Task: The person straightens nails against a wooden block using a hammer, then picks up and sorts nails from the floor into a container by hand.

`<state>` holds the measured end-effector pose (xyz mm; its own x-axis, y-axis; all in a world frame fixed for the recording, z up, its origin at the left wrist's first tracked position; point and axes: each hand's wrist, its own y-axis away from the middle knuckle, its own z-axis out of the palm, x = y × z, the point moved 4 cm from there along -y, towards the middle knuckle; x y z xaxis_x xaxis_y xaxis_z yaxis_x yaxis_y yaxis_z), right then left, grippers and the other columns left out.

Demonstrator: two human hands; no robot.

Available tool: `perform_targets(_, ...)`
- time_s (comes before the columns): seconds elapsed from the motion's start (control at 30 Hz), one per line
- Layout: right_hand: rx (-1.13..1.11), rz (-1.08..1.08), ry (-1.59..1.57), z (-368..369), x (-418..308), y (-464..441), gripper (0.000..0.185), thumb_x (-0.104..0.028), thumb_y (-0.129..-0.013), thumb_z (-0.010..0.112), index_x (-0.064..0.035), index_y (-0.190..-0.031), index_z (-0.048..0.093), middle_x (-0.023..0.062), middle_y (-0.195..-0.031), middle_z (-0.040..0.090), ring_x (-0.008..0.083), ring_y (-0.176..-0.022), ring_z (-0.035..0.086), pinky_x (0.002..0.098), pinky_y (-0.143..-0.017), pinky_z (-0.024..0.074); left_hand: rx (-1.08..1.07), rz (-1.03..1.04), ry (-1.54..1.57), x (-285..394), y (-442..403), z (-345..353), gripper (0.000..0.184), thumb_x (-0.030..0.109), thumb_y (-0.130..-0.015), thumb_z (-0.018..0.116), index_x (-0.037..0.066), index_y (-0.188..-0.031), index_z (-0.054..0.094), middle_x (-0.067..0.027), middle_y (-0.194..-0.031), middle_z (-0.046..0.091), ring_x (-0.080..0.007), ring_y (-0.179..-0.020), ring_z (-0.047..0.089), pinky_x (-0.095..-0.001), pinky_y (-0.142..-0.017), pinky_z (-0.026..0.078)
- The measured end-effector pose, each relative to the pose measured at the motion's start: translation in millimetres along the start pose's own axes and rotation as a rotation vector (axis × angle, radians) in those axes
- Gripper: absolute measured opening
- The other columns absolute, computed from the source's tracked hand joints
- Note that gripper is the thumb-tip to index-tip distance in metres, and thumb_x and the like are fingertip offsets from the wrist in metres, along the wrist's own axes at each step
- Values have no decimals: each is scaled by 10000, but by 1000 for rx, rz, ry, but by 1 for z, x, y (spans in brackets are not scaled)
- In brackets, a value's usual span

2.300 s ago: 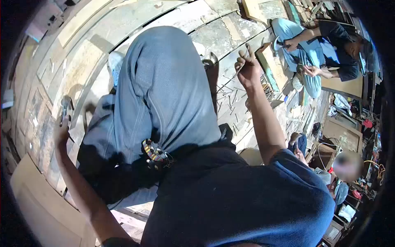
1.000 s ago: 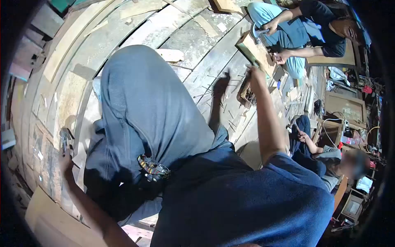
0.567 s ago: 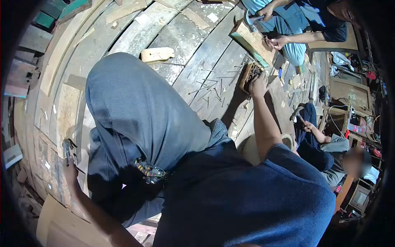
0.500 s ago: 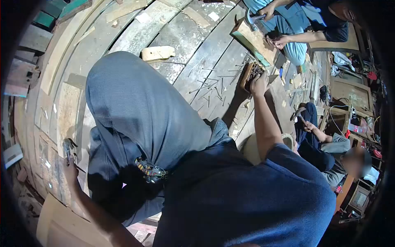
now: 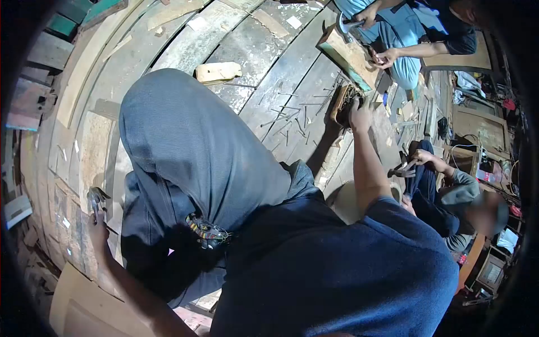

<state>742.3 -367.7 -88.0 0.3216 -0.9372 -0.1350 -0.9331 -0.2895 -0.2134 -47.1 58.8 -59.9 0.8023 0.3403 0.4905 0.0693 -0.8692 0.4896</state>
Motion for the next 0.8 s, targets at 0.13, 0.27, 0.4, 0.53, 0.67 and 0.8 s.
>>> perform_targets(0.13, -28, -92, -105, 14, -6, 13, 690, -431, -870, 505, -22, -1381, 291, 342, -1344, 319, 474, -1229, 341, 483, -1036, 277, -27, 25, 7, -1, -1, 2, 280, 335, -902, 552, 79, -794, 517, 40, -516, 367, -56, -385, 325, -237, -364, 232)
perform_targets(0.27, -22, -58, -53, 17, -12, 13, 719, -421, -870, 521, -15, -1395, 245, 354, -1333, 315, 484, -1233, 334, 465, -1027, 306, -51, 43, 13, 1, -2, 2, 294, 342, -904, 551, 72, -791, 520, 36, -517, 369, -55, -391, 335, -236, -369, 232)
perform_targets(0.4, -86, -115, -57, 20, -8, 7, 710, -392, -883, 516, 9, -1390, 223, 383, -1329, 293, 502, -1236, 321, 473, -1031, 299, -88, 21, 73, 1, -6, 2, 253, 309, -905, 539, 62, -856, 563, 36, -516, 367, -55, -386, 333, -233, -366, 243)
perform_targets(0.53, -136, -139, -37, 31, 4, -2, 766, -429, -870, 523, 7, -1408, 195, 360, -1354, 265, 490, -1234, 324, 470, -1038, 287, -170, 2, 62, -15, -12, 3, 294, 318, -901, 529, 47, -964, 624, 40, -519, 375, -55, -397, 329, -239, -380, 246)
perform_targets(0.67, -286, -46, -114, 19, 5, -12, 780, -470, -888, 468, 28, -1411, 173, 363, -1396, 197, 491, -1297, 228, 459, -1077, 226, -128, 122, 53, -26, -23, 3, 321, 331, -884, 550, 28, -940, 639, 33, -546, 418, -68, -458, 357, -241, -433, 274)
perform_targets(0.8, 30, -183, -283, -2, -1, -10, 589, -315, -925, 443, 88, -1333, 310, 352, -1369, 273, 462, -1278, 275, 435, -1069, 242, -93, 114, -22, -38, -30, 2, 345, 356, -885, 549, 27, -931, 643, 38, -540, 408, -64, -458, 361, -245, -425, 262)
